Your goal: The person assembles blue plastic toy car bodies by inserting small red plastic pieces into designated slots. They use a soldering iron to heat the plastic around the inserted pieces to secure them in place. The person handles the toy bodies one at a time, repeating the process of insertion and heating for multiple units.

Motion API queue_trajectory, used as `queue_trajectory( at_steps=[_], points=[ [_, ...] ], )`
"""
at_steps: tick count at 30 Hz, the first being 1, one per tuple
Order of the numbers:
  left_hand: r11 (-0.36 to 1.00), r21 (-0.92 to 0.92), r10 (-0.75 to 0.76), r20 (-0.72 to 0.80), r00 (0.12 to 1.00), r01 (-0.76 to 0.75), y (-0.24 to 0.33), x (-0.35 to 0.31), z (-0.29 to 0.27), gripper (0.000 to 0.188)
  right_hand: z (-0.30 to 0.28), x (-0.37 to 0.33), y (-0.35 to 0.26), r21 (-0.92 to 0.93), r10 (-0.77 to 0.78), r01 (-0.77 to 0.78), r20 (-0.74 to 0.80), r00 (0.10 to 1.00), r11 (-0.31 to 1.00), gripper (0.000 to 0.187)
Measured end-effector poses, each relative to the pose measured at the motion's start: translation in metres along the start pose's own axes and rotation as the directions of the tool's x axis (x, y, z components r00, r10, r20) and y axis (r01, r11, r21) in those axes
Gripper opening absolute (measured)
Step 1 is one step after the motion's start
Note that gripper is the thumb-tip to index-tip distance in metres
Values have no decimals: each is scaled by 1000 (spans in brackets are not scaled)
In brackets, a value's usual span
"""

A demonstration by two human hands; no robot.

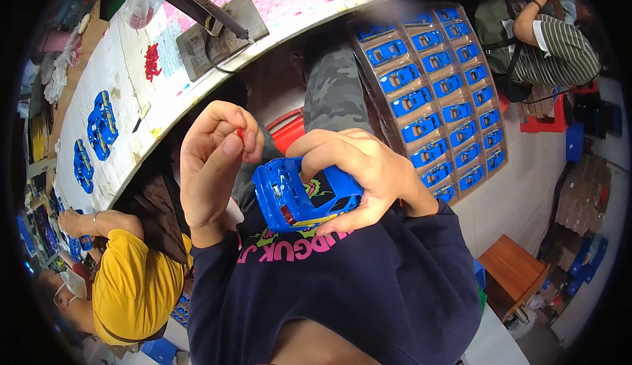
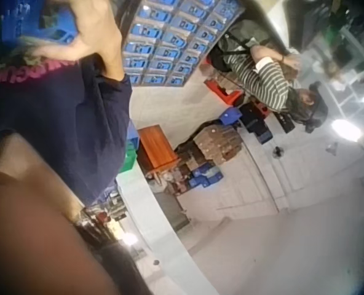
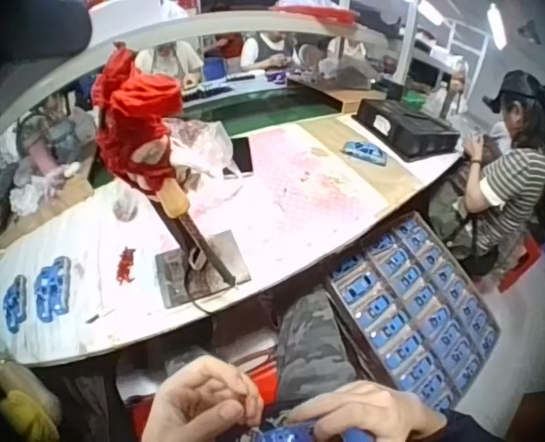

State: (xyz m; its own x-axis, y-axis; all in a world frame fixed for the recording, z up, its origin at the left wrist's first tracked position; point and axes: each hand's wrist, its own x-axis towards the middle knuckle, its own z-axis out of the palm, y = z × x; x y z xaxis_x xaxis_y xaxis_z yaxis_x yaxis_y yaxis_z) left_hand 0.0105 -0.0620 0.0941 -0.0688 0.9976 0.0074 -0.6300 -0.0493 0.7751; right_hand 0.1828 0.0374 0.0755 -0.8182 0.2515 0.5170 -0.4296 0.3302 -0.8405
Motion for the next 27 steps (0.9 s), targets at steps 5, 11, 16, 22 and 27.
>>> queue_trajectory(
  at_steps=[5,11,16,22,27],
  points=[
    [999,16,-30,6,1000,30,1,-1,0,18,-1,-4,2,94,29,-27,-13,999,995,52],
    [995,92,32,9,999,-32,1,1,3,17,-2,-3,1,-56,27,-27,-12,1000,998,52],
    [969,198,142,47,989,-149,1,2,4,17,0,0,-2,-236,10,-16,-29,1000,972,51],
    [967,253,22,82,996,-42,6,0,5,11,3,0,-6,-377,-7,-7,-35,999,926,51],
    [979,191,-82,54,995,70,8,2,3,11,2,2,-10,-449,-5,0,-10,1000,893,51]
  ],
)
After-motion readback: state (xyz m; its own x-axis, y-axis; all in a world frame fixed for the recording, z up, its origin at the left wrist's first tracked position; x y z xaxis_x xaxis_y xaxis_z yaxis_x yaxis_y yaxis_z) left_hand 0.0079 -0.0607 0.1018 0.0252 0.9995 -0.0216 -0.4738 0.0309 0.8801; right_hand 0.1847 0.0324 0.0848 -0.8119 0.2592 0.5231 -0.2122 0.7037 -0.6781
